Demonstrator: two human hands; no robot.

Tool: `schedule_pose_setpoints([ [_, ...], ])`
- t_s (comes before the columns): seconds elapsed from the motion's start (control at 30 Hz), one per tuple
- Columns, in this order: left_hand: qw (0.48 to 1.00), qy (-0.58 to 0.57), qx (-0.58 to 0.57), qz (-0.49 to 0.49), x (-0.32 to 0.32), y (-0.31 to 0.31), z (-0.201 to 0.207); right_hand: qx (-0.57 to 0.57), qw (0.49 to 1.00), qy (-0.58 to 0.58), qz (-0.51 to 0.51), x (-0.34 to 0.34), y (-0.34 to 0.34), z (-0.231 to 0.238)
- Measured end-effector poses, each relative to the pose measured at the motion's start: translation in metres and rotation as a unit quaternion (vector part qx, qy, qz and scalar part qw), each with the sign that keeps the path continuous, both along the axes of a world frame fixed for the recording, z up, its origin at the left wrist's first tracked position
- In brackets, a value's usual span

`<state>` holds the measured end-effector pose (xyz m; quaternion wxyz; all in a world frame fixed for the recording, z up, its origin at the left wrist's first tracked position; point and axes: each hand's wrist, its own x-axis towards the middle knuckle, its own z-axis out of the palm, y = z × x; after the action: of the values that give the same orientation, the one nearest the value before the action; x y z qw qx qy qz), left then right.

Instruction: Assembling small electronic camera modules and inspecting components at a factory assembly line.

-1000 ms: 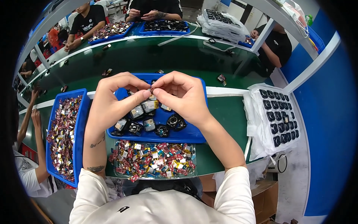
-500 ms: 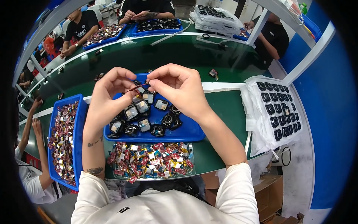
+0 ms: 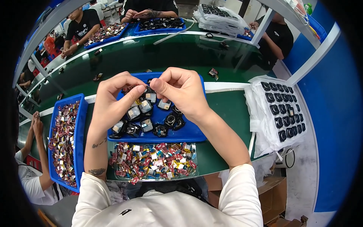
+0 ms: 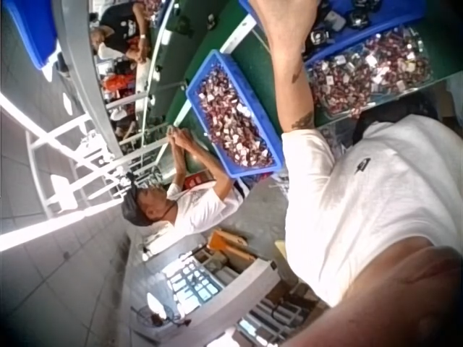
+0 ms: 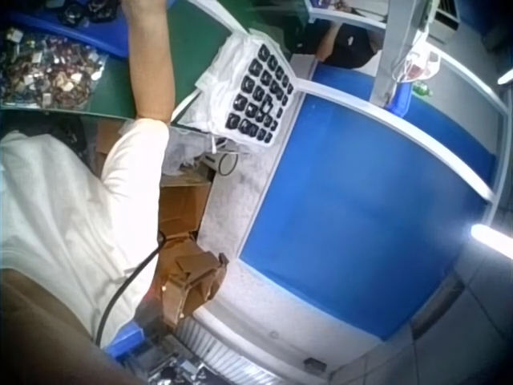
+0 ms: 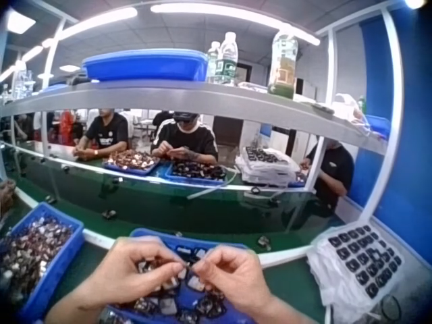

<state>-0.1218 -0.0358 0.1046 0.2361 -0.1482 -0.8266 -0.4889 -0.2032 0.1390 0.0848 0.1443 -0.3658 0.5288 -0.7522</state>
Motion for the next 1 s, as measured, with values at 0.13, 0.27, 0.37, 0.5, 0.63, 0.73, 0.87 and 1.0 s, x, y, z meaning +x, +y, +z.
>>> schedule_pose_setpoints([
  [0.13,1.0,-0.002,0.029,0.009,0.0,0.005,0.0,0.002,0.997,-0.05,0.058,0.003,-0.002,-0.004],
  [0.27,1.0,-0.007,0.02,-0.016,0.002,0.003,0.004,0.013,0.997,-0.056,0.047,0.0,-0.003,-0.004],
  [0.37,0.998,-0.004,0.05,-0.025,0.001,-0.002,0.002,0.008,0.999,0.017,-0.026,-0.007,-0.006,-0.007],
  [0.5,0.997,-0.027,0.067,0.027,0.0,-0.007,0.004,0.269,0.886,0.374,0.048,-0.018,-0.003,-0.014],
  [0.63,0.997,0.009,0.0,0.082,0.0,-0.009,0.005,0.463,0.802,0.361,0.109,-0.017,-0.005,-0.023],
  [0.73,0.995,0.005,-0.039,0.087,0.002,-0.007,0.006,0.534,0.714,0.443,-0.089,-0.023,-0.009,-0.036],
  [0.87,0.997,-0.01,-0.049,0.058,0.001,-0.008,0.004,0.524,0.695,0.476,-0.124,-0.033,-0.008,-0.061],
  [1.0,0.998,-0.054,0.009,0.03,0.003,-0.005,0.008,0.403,0.79,0.455,-0.085,-0.039,-0.011,-0.061],
])
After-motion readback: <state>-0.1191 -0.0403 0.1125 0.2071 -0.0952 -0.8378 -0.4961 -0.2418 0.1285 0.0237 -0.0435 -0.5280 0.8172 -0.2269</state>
